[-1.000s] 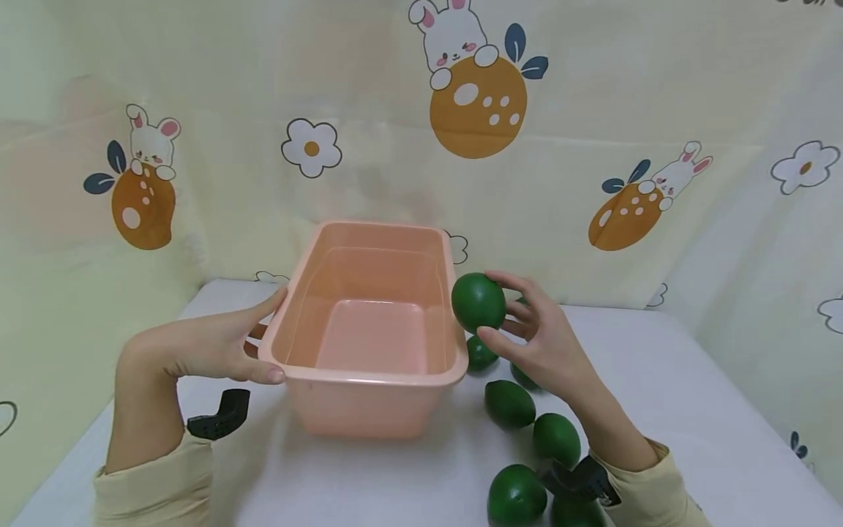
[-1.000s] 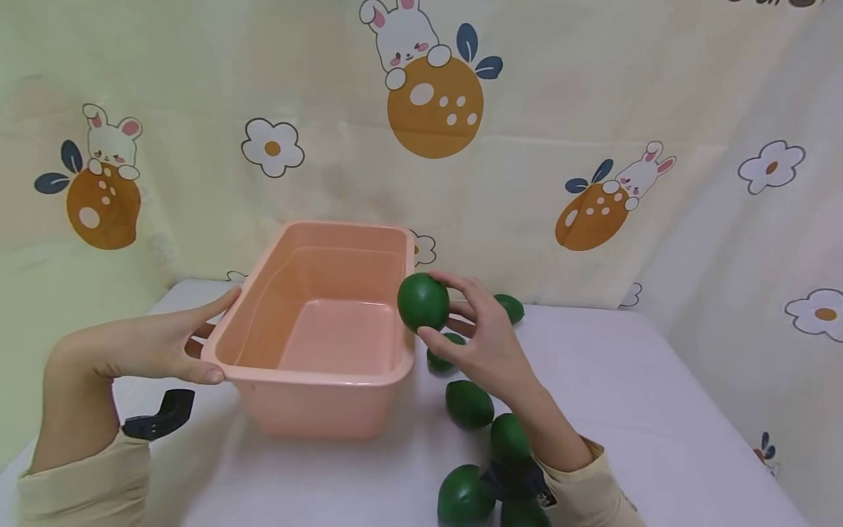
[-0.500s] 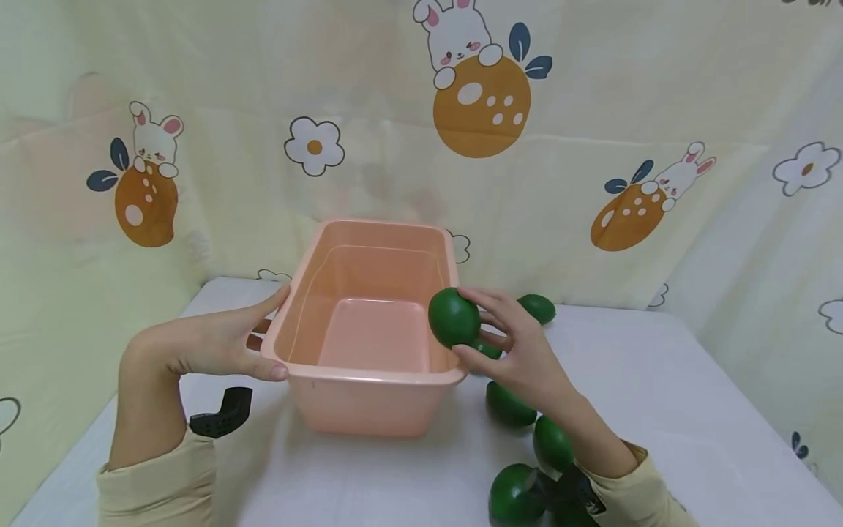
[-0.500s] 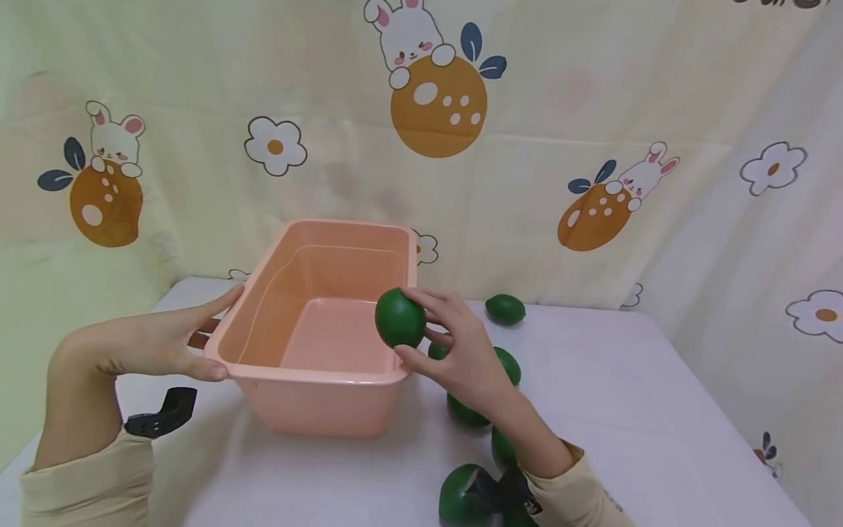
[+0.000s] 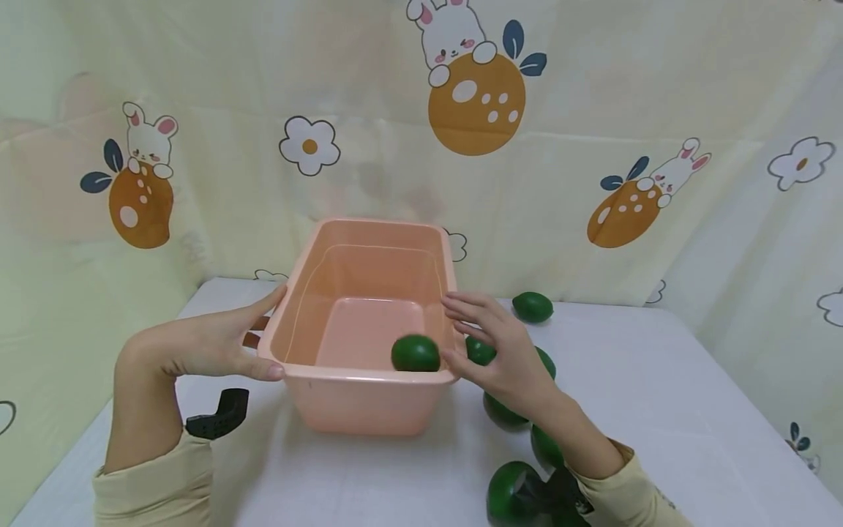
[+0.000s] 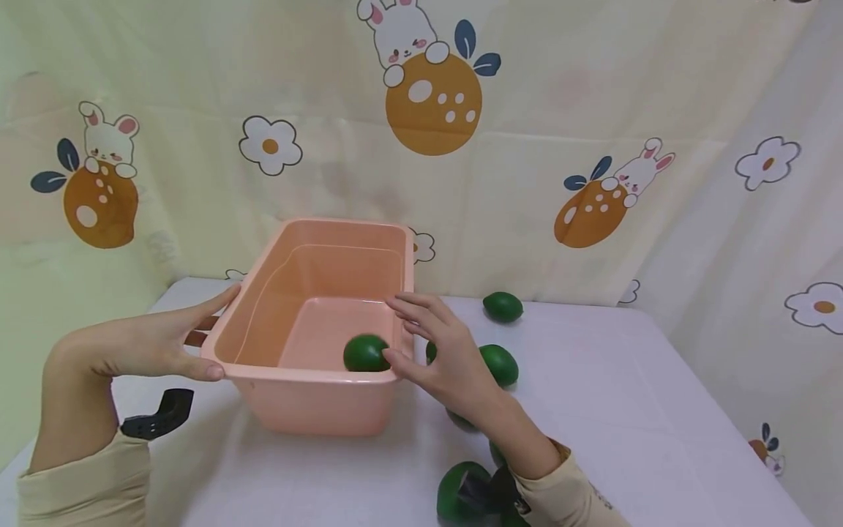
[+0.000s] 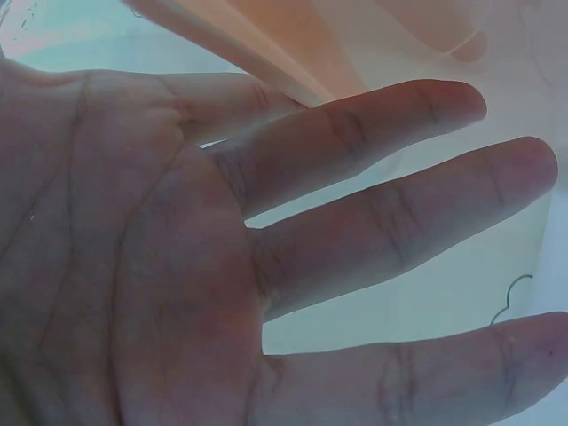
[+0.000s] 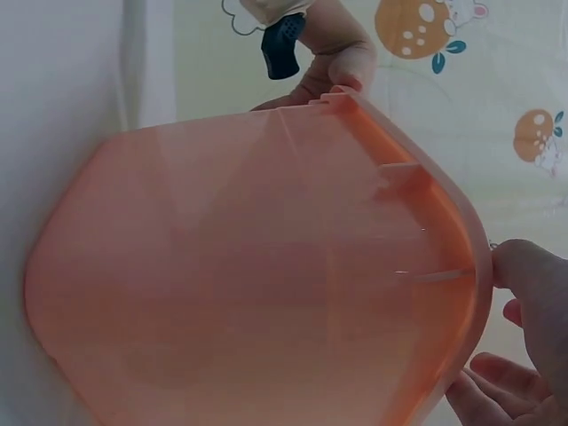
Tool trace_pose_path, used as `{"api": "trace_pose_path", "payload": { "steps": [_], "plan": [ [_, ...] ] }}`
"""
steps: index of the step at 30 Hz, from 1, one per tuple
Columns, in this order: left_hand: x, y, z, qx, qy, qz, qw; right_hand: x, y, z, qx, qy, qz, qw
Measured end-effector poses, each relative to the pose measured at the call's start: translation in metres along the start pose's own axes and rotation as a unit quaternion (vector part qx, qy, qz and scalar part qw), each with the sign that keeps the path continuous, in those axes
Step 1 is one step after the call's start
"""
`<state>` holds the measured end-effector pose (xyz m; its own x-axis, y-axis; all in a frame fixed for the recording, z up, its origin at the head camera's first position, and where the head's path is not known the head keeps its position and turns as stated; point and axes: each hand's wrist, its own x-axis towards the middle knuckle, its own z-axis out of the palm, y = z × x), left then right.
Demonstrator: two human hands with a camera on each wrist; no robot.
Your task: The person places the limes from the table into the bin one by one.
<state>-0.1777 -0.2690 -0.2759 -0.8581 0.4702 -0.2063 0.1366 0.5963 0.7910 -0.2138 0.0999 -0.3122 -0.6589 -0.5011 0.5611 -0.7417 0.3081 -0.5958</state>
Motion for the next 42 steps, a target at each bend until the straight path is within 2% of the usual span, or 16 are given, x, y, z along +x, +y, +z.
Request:
{"api": "trace_pose_path", "payload": {
  "steps": [9,15,19,22,26,30,32,36,42],
  "plan": [
    [0.001,-0.002,0.003,-0.004,0.0,0.011,0.9999,0.001,0.003,-0.012,-0.032,0.022,0.011,0.9992],
    [0.002,-0.002,0.003,-0.006,0.002,0.002,1.0,0.005,0.014,-0.04,-0.061,0.08,0.033,0.9944],
    [0.003,-0.003,0.004,-0.012,0.002,0.003,0.9999,0.006,0.027,-0.063,-0.09,0.12,0.074,0.9859],
    [0.004,-0.003,0.004,-0.011,0.003,-0.003,0.9999,0.004,0.037,-0.079,-0.117,0.123,0.117,0.9785],
    [0.002,-0.004,0.003,-0.012,0.005,-0.012,0.9998,0.003,0.052,-0.093,-0.135,0.097,0.169,0.9716],
    [0.0,-0.004,0.001,0.0,0.009,-0.014,0.9999,0.003,0.07,-0.101,-0.137,0.048,0.222,0.9643],
    [0.0,-0.004,0.0,0.003,0.009,-0.014,0.9999,0.002,0.079,-0.103,-0.147,0.012,0.25,0.9571],
    [0.001,-0.004,0.001,0.001,0.008,-0.013,0.9999,-0.003,0.099,-0.105,-0.186,-0.069,0.29,0.9363],
    [0.002,-0.003,0.002,0.0,0.008,-0.016,0.9998,-0.013,0.123,-0.105,-0.214,-0.162,0.303,0.9145]
  ]
}}
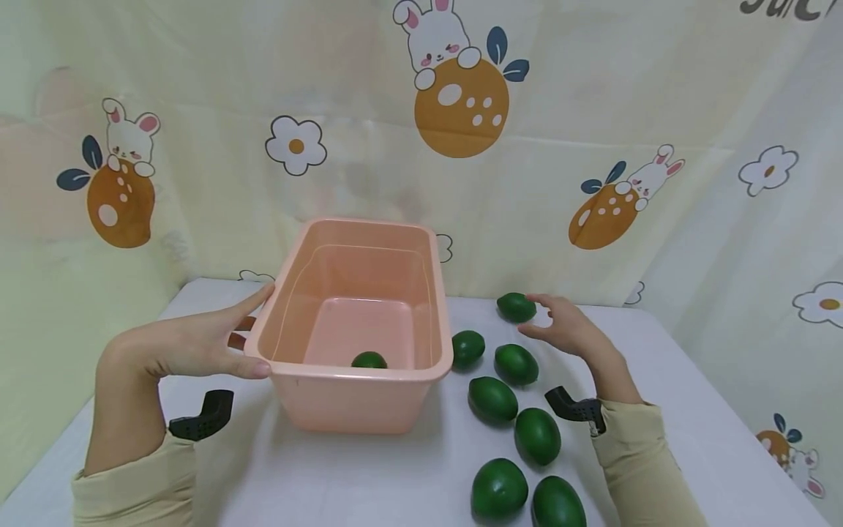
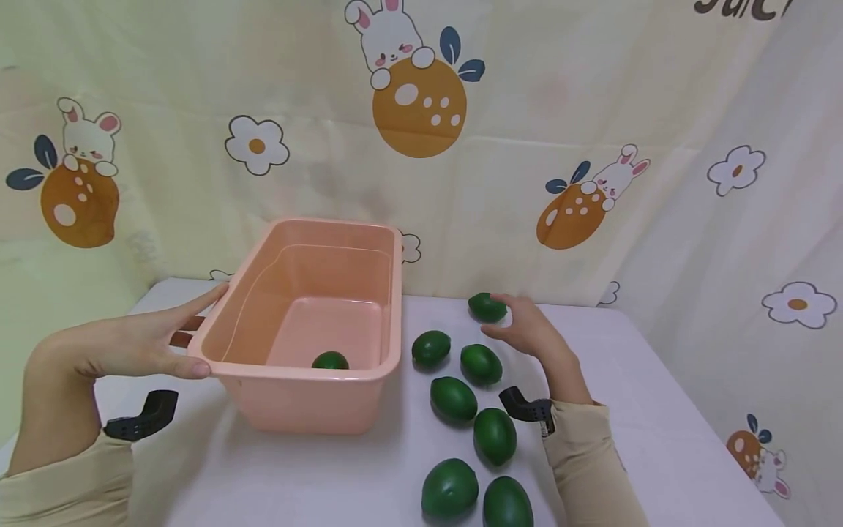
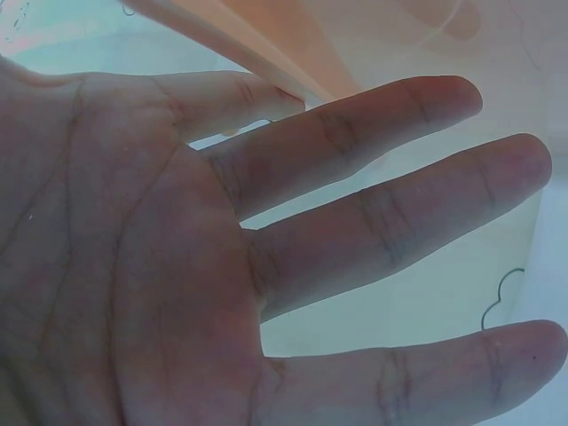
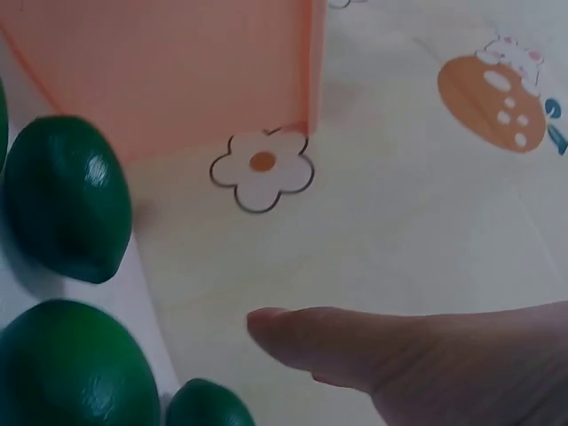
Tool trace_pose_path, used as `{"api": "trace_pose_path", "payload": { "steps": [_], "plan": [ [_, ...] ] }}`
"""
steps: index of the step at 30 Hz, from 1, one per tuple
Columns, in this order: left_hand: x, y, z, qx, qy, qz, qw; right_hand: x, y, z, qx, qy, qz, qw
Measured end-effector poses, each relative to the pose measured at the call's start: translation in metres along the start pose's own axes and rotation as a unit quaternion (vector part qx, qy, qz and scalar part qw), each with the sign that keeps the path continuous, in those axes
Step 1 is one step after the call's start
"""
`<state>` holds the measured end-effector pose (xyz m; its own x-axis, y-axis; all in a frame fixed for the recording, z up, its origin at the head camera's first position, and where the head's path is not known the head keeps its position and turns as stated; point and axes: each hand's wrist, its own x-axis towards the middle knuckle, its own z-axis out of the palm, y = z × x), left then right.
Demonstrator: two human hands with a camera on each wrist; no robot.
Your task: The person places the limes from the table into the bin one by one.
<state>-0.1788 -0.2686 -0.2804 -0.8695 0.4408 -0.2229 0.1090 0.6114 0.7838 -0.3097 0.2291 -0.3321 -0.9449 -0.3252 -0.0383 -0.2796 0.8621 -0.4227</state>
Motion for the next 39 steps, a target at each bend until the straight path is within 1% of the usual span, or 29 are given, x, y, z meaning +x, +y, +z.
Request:
{"api": "trace_pose_path", "payload": {
  "steps": [7,14,18,22,25,29,32,34,39],
  "plan": [
    [0.0,0.0,0.0,-0.005,-0.001,0.004,1.0,0.006,0.009,0.009,-0.025,-0.067,0.033,0.9969],
    [-0.001,0.001,0.0,0.003,0.002,0.0,1.0,0.01,0.011,0.017,-0.026,-0.111,0.033,0.993],
    [-0.001,0.002,0.0,0.002,0.002,-0.002,1.0,0.01,0.009,0.019,-0.023,-0.126,0.029,0.9913],
    [-0.001,0.002,0.0,-0.004,0.001,-0.006,1.0,0.007,0.004,0.019,-0.015,-0.13,0.018,0.9913],
    [-0.001,0.002,0.0,-0.006,0.001,-0.006,1.0,0.005,0.0,0.018,0.003,-0.134,0.008,0.9909],
    [-0.001,0.001,0.0,-0.006,0.002,-0.005,1.0,0.005,-0.005,0.019,0.04,-0.144,0.002,0.9888],
    [-0.001,0.001,-0.001,-0.006,0.001,-0.004,1.0,0.004,-0.007,0.019,0.046,-0.158,-0.005,0.9864],
    [-0.001,0.001,-0.001,-0.006,0.0,-0.004,1.0,0.003,-0.008,0.019,0.041,-0.167,-0.007,0.9851],
    [-0.002,0.001,-0.001,-0.003,0.001,-0.006,1.0,-0.001,-0.012,0.019,-0.011,-0.191,-0.015,0.9814]
  ]
}}
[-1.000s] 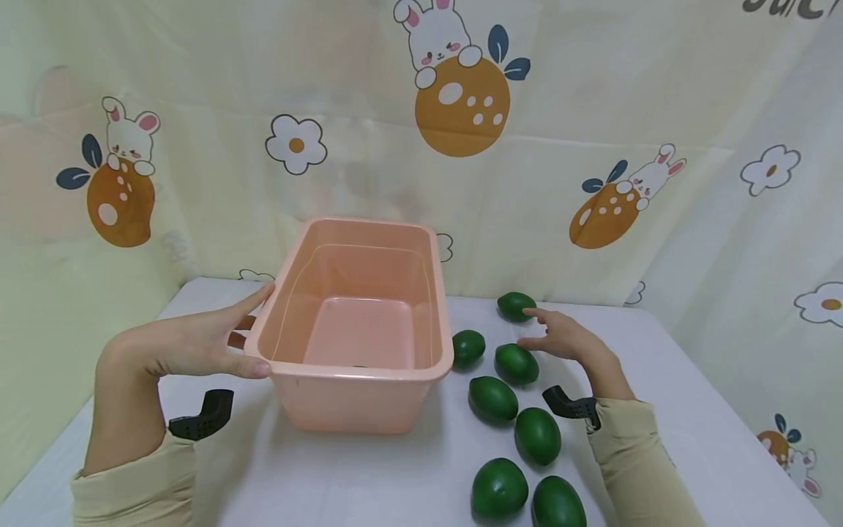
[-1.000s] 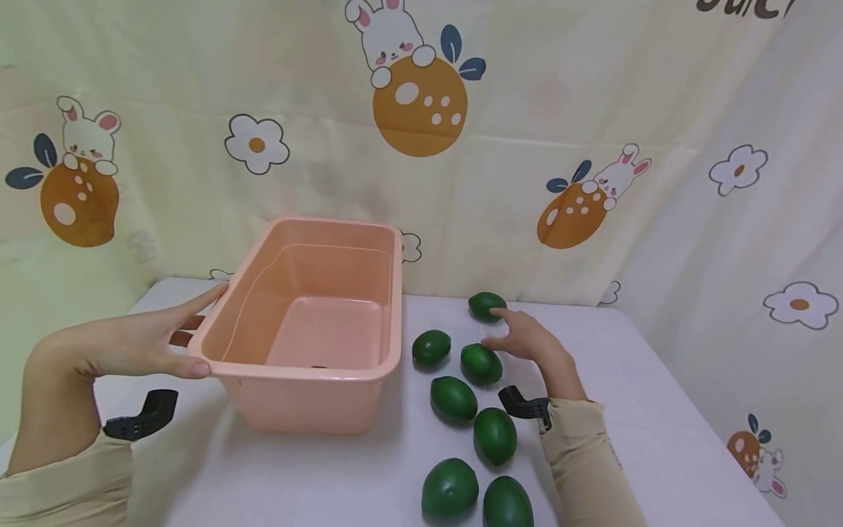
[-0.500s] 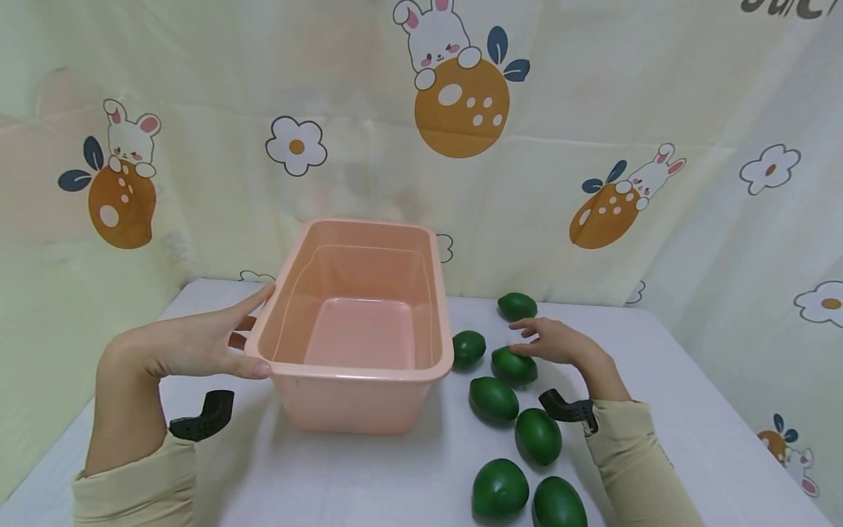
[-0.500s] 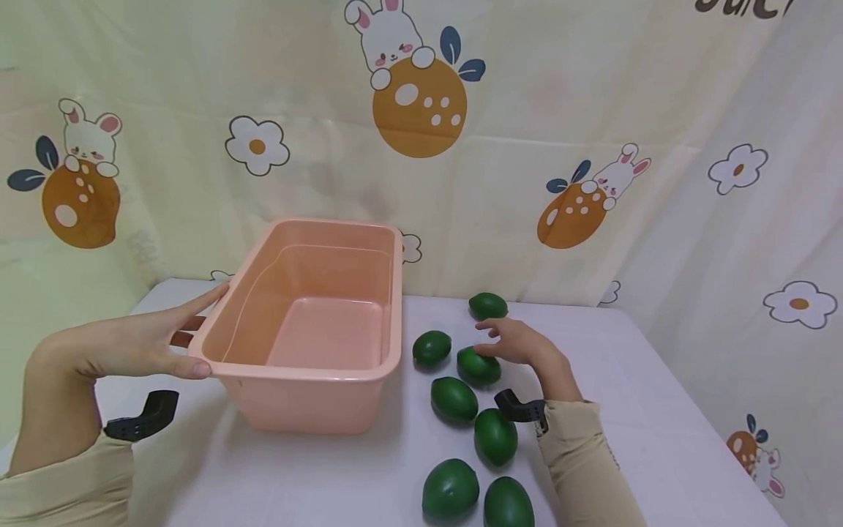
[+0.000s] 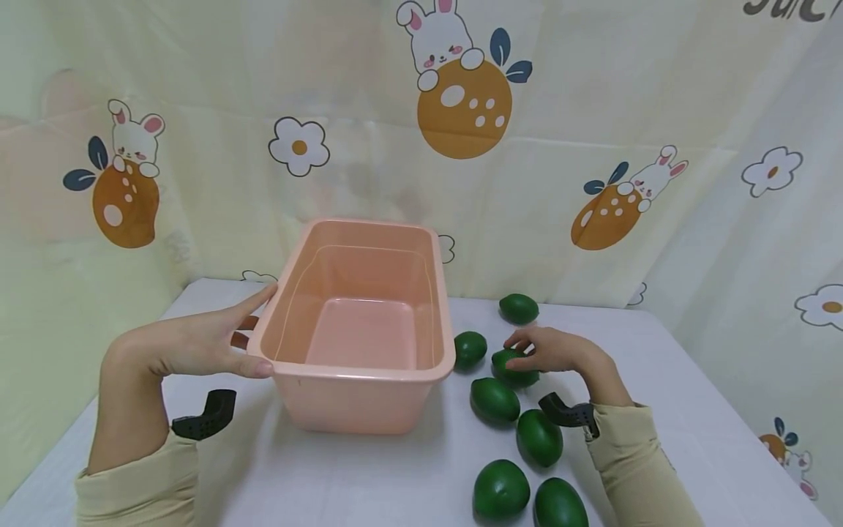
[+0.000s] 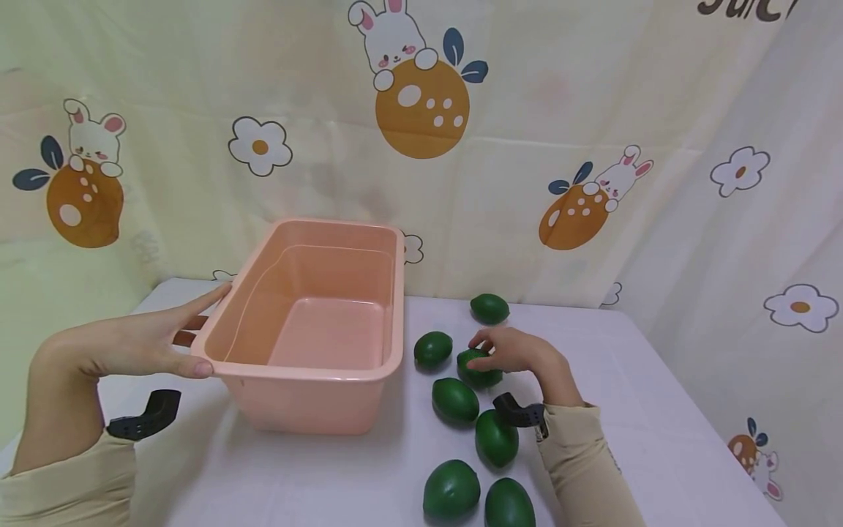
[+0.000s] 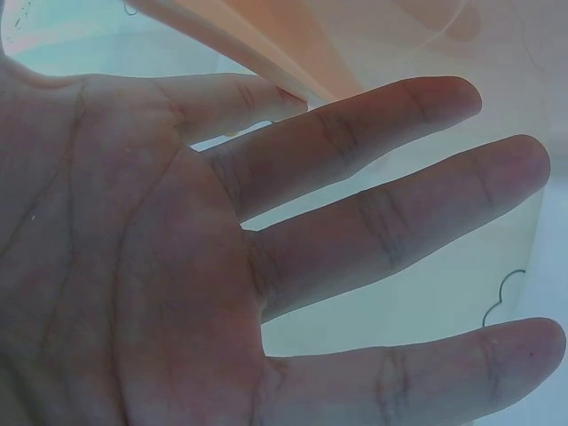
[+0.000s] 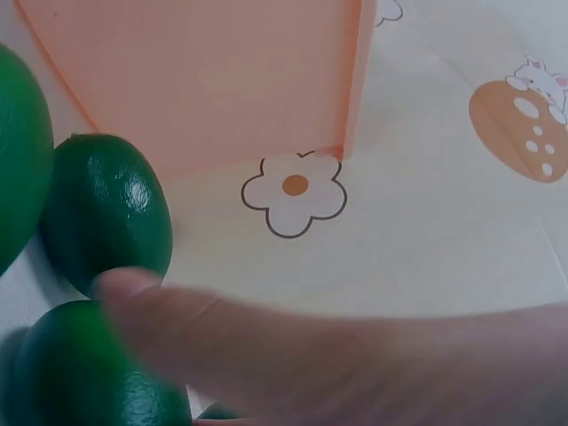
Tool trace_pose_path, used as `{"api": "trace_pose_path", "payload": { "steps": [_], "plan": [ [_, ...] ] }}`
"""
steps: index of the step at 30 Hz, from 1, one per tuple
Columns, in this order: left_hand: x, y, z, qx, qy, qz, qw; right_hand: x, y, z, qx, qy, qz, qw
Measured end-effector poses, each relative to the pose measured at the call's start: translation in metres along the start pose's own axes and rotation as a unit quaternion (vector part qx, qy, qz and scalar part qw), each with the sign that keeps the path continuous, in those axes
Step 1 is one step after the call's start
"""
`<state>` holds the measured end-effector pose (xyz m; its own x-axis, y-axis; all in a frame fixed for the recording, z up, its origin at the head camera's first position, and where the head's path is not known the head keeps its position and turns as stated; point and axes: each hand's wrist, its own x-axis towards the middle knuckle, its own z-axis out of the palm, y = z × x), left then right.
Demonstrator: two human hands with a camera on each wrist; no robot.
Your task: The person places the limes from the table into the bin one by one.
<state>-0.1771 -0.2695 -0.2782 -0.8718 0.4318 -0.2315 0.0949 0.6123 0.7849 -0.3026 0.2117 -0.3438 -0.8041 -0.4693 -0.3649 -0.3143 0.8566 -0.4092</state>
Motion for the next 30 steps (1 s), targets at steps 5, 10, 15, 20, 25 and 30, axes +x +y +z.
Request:
{"api": "trace_pose_path", "payload": {
  "steps": [5,10,15,20,25,30],
  "plan": [
    [0.0,0.0,0.0,0.0,0.0,0.0,1.0,-0.001,-0.005,0.003,-0.035,-0.018,0.007,0.9992],
    [0.0,-0.001,0.0,-0.006,-0.002,-0.002,1.0,0.002,-0.007,0.007,-0.058,-0.011,0.001,0.9983],
    [-0.001,0.0,0.0,-0.005,-0.001,-0.004,1.0,0.006,-0.002,0.008,-0.054,0.001,-0.001,0.9986],
    [-0.001,-0.001,-0.001,-0.009,-0.004,0.002,1.0,0.007,0.004,0.007,-0.039,0.012,-0.001,0.9992],
    [0.0,-0.001,-0.001,-0.009,-0.005,0.001,0.9999,0.008,0.009,0.006,-0.039,0.022,-0.004,0.999],
    [0.0,0.0,-0.001,-0.006,-0.003,-0.003,1.0,0.007,0.013,0.002,-0.04,0.04,-0.008,0.9983]
  ]
}}
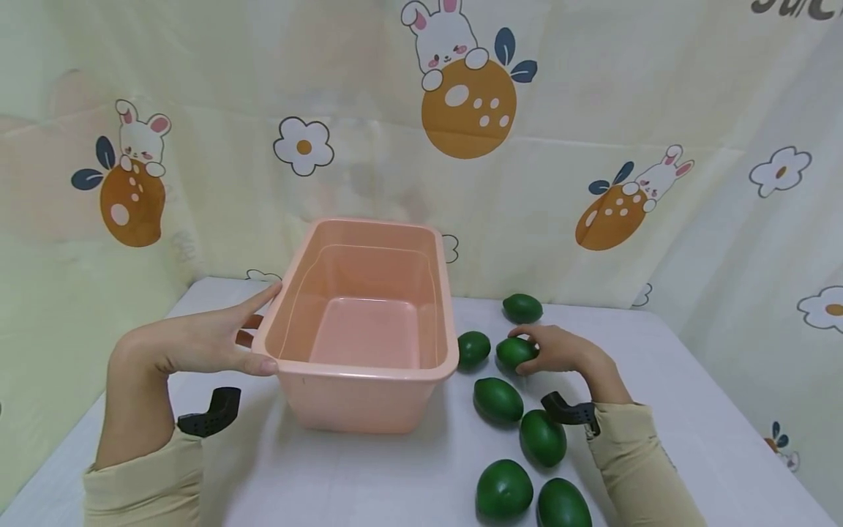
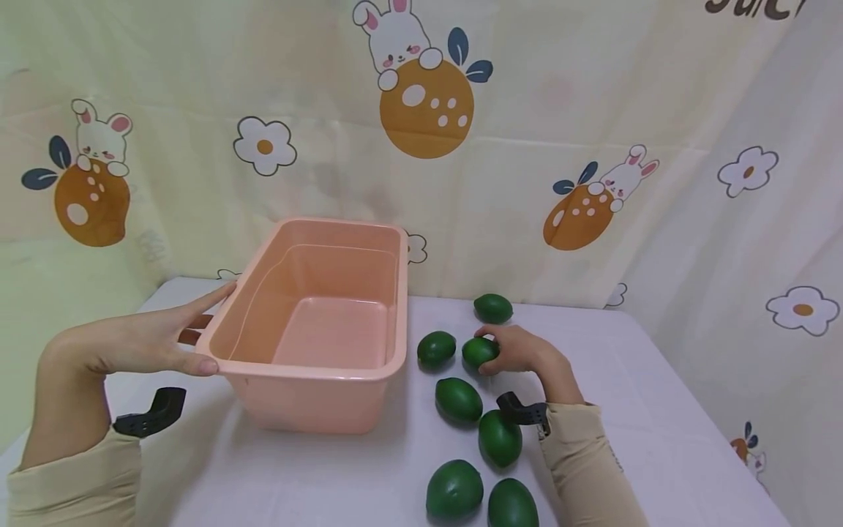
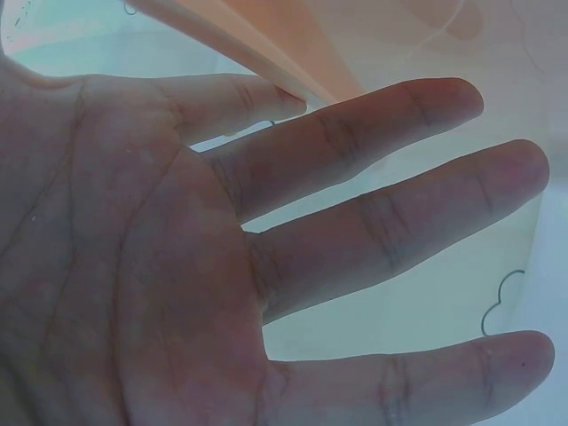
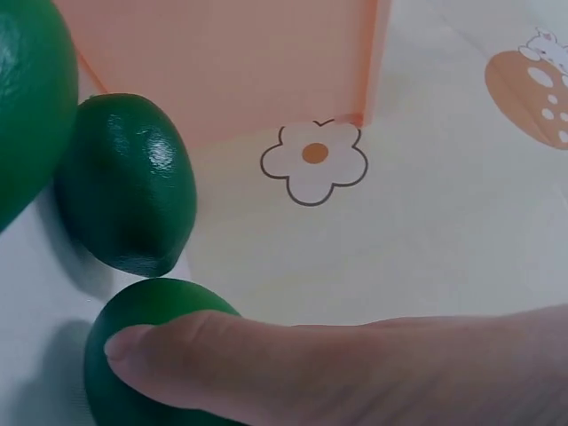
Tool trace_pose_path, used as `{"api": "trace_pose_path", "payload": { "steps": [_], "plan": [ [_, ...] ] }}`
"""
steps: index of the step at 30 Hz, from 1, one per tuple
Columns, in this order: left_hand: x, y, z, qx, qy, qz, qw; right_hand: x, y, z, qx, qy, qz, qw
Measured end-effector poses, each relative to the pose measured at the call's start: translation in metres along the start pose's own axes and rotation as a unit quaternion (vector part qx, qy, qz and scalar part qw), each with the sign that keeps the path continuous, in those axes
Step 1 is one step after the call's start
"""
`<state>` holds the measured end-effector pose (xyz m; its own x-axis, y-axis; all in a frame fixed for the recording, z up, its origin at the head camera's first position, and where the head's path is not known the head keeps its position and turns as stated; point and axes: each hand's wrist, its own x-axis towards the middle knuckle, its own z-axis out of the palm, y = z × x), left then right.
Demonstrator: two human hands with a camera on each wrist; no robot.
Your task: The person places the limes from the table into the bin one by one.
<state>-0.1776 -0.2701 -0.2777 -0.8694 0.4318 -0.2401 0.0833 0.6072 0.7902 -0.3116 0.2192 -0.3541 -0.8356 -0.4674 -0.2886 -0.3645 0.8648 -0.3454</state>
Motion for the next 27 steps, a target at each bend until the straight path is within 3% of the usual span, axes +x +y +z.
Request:
{"api": "trace_pose_path", "payload": {
  "steps": [12,27],
  "plan": [
    [0.0,0.0,0.0,0.003,0.002,-0.01,0.9999,-0.01,-0.002,-0.014,0.019,0.071,-0.023,0.997],
    [0.0,-0.001,0.0,0.001,-0.001,-0.003,1.0,-0.032,-0.041,-0.03,0.033,0.157,-0.1,0.982]
  ]
}}
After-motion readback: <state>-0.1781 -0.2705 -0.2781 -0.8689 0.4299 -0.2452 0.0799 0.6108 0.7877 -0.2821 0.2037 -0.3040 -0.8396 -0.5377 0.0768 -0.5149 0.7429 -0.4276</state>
